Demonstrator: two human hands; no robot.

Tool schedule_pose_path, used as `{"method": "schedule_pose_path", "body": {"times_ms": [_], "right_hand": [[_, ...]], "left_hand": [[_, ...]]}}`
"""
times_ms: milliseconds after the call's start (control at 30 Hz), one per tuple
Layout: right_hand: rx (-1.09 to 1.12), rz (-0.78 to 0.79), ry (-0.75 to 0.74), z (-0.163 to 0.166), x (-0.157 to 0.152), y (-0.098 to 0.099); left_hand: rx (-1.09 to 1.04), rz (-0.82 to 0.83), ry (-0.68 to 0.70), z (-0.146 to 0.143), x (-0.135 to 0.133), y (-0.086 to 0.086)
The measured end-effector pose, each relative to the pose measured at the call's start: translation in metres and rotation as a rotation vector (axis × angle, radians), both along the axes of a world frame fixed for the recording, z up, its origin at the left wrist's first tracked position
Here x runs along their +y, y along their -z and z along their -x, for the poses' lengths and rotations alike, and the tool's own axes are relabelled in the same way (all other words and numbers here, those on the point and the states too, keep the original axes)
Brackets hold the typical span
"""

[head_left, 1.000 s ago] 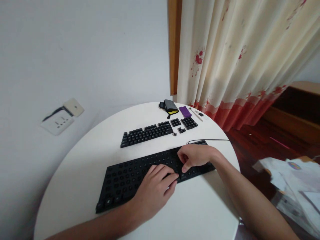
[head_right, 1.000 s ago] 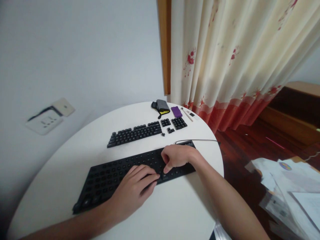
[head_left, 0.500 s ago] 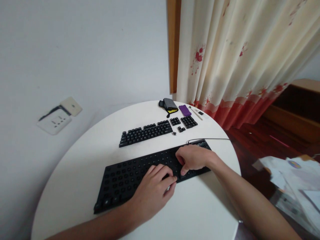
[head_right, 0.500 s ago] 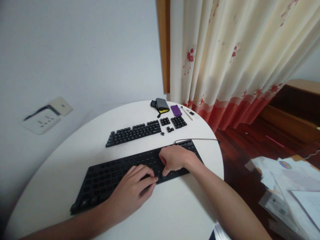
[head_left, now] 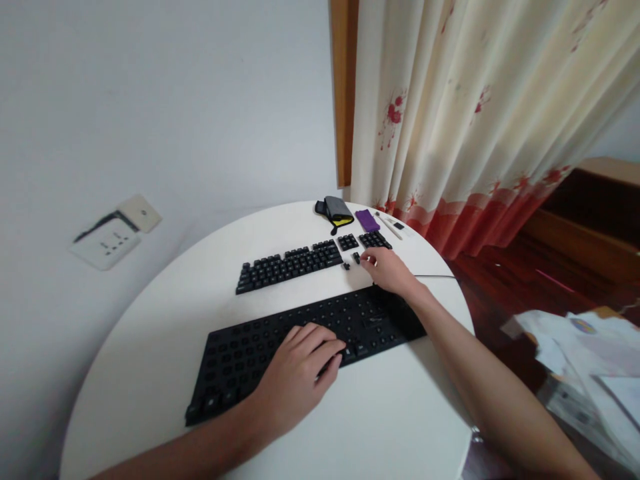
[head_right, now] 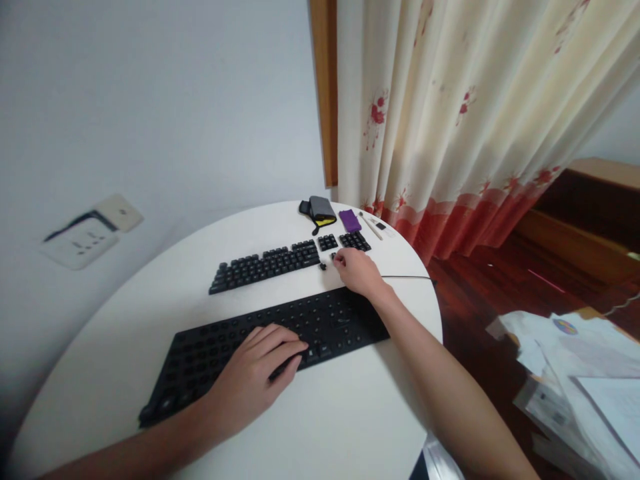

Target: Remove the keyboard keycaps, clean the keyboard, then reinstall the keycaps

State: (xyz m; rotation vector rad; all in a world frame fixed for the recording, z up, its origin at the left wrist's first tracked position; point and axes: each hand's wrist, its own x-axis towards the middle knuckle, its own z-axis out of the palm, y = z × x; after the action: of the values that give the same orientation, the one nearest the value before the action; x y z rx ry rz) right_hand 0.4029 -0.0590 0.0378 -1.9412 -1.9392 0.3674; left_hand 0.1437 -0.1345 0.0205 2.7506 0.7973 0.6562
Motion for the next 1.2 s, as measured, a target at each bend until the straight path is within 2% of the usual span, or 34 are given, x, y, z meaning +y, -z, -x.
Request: {"method": "schedule_pose_path", "body": {"times_ms": [100,300,467,600,733,867,967,1100,1200], "right_hand": [[-0.065,0.039,0.091,-0.007,0.008,0.007],[-0.068,0.060,0.082,-0.005,0.013,0.019],[-0.028,0.046,0.067,-0.002,0.013,0.021],[0.002,0.035,0.051,-0.002,0.012,0.020],[-0.001,0.031,0.035,-0.002,0.009,0.018],[-0.028,0.034,0.032,-0.001,0.009,0.019],[-0.046,0.030,0.039,0.000,0.010,0.020],[-0.055,0.018,0.040,0.001,0.012,0.020],[-0.054,0.012,0.044,0.000,0.014,0.020]], "left_hand": [[-0.019,0.009,-0.006,0.003,0.002,-0.001],[-0.022,0.038,-0.026,0.004,0.007,-0.004],[-0.001,0.051,-0.059,0.002,0.016,-0.018],[0.023,0.048,-0.088,-0.003,0.038,-0.037],[0.098,-0.002,-0.112,-0.021,0.080,-0.051],[0.238,-0.122,-0.035,-0.053,0.122,-0.045],[0.362,-0.174,-0.058,-0.076,0.144,-0.033],[0.390,-0.177,-0.049,-0.096,0.158,-0.022],[0.376,-0.151,-0.030,-0.101,0.161,-0.023]]}}
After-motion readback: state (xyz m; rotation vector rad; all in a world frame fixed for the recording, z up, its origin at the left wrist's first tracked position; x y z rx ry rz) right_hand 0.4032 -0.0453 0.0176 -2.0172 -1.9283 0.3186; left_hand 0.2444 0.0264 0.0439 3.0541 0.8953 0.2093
